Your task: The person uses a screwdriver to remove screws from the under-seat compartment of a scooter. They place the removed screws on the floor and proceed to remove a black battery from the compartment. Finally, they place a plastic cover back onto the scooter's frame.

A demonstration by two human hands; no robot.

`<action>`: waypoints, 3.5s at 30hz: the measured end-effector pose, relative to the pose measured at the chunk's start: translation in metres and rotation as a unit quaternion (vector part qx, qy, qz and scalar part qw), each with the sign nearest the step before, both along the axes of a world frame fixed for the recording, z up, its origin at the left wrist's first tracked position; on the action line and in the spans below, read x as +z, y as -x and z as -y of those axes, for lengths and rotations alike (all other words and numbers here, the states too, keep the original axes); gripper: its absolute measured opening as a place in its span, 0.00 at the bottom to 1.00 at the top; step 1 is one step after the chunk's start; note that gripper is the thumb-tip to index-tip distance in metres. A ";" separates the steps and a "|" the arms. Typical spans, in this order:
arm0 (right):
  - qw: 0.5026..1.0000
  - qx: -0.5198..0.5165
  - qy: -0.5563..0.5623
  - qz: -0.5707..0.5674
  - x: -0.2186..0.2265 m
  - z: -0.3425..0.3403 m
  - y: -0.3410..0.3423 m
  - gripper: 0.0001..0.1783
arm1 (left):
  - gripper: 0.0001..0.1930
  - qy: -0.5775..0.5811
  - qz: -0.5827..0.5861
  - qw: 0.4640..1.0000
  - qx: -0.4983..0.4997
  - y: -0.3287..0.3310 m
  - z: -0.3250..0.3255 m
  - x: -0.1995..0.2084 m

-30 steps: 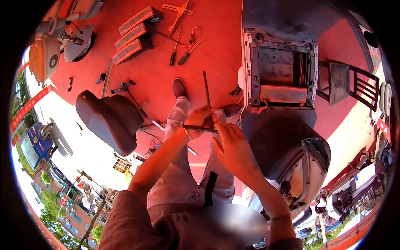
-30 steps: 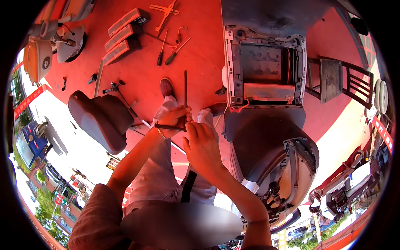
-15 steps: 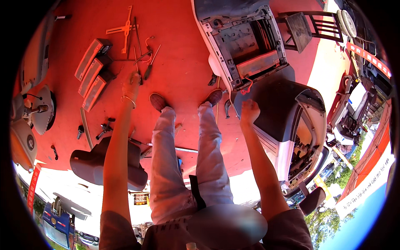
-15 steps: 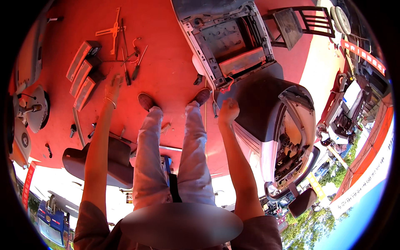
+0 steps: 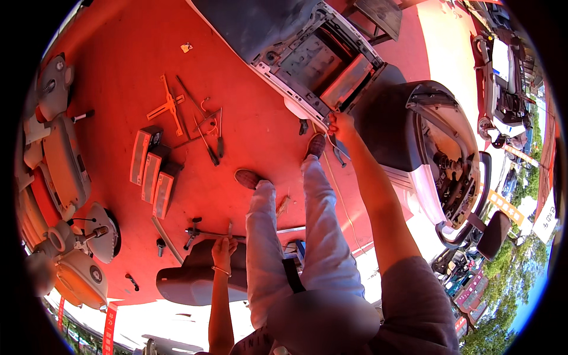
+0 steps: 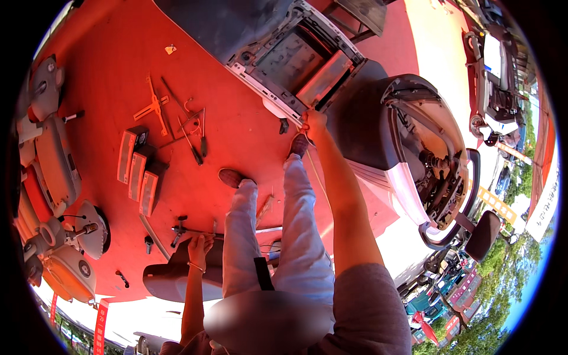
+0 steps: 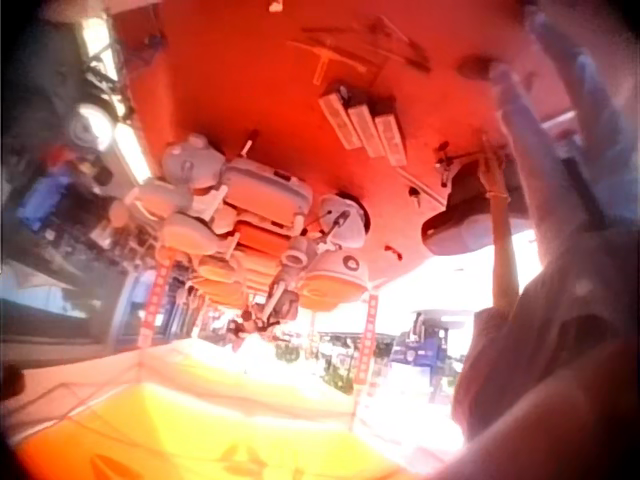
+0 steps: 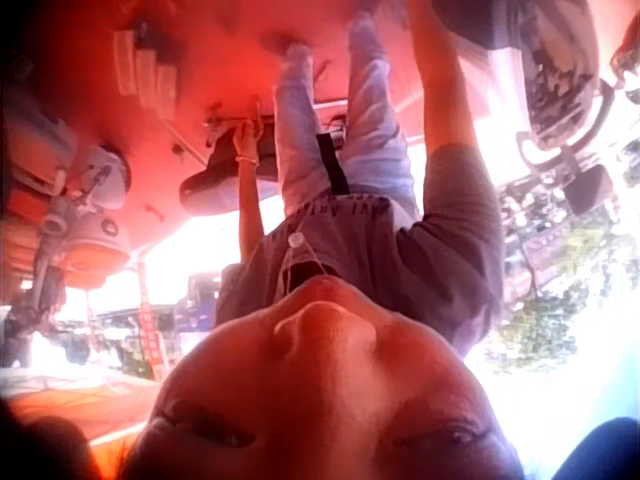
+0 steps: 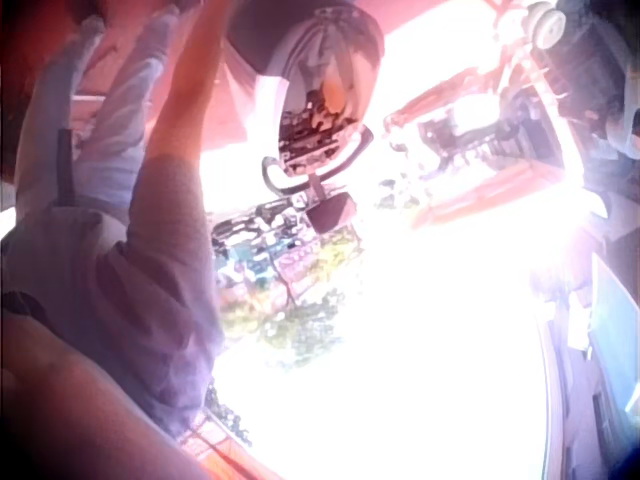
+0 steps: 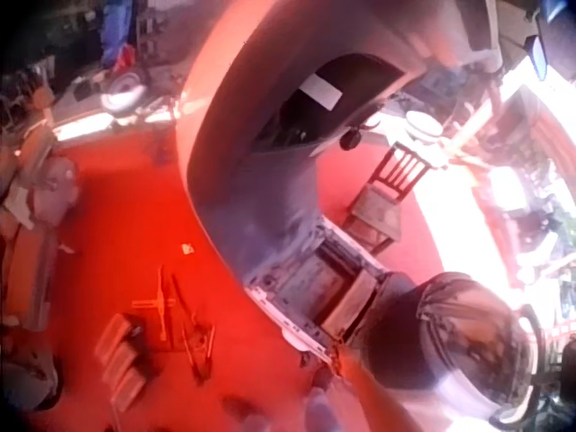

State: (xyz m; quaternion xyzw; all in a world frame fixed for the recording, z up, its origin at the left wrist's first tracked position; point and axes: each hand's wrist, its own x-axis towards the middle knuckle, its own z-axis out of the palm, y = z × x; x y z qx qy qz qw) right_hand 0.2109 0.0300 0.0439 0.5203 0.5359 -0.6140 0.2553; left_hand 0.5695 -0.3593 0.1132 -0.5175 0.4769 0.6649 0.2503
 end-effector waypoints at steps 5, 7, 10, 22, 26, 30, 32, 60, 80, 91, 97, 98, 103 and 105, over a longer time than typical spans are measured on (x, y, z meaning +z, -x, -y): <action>0.995 0.001 -0.082 -0.060 0.012 -0.001 -0.020 0.13 | 0.09 0.032 -0.036 0.997 -0.064 0.000 -0.004 -0.001; 0.986 0.046 -0.149 -0.053 0.006 0.008 -0.013 0.13 | 0.09 0.049 -0.112 0.987 -0.102 0.029 -0.018 -0.001; 0.970 0.144 -0.193 -0.026 0.000 0.013 0.012 0.15 | 0.08 0.052 -0.217 0.967 -0.124 0.097 -0.064 -0.006; 0.869 0.485 -0.019 0.092 0.064 0.003 0.077 0.11 | 0.23 0.217 -0.325 0.908 -0.147 0.263 -0.266 -0.029; 0.804 0.581 0.024 0.125 0.077 -0.018 0.101 0.14 | 0.22 0.157 -0.327 0.924 -0.123 0.321 -0.325 -0.054; 0.713 0.694 -0.086 0.059 0.082 -0.034 0.133 0.11 | 0.16 0.155 -0.362 0.897 -0.201 0.339 -0.363 -0.077; 0.630 0.760 -0.162 0.003 0.059 -0.059 0.147 0.13 | 0.14 0.126 -0.293 0.912 -0.257 0.343 -0.348 -0.063; 0.144 0.956 -0.178 -0.183 -0.066 -0.059 0.259 0.47 | 0.27 -0.135 -0.114 0.982 0.063 0.392 -0.306 -0.063; 0.171 0.966 -0.135 -0.136 -0.068 -0.050 0.276 0.36 | 0.09 0.217 -0.318 0.895 -0.228 0.449 -0.227 -0.088; 0.198 0.947 -0.166 -0.190 -0.064 -0.058 0.266 0.45 | 0.18 -0.058 -0.331 0.924 0.180 0.432 -0.268 -0.108; 0.185 0.931 -0.232 -0.214 -0.053 -0.065 0.249 0.45 | 0.21 -0.083 -0.362 0.888 0.272 0.428 -0.303 -0.098; 0.199 0.929 -0.223 -0.220 -0.048 -0.062 0.249 0.43 | 0.20 -0.109 -0.337 0.888 0.294 0.426 -0.301 -0.098; 0.343 0.865 -0.221 -0.292 0.011 0.002 0.229 0.26 | 0.22 -0.172 -0.305 0.885 0.308 0.409 -0.277 -0.094; 0.471 0.784 -0.205 -0.349 0.048 0.061 0.196 0.17 | 0.22 -0.217 -0.308 0.865 0.333 0.392 -0.272 -0.101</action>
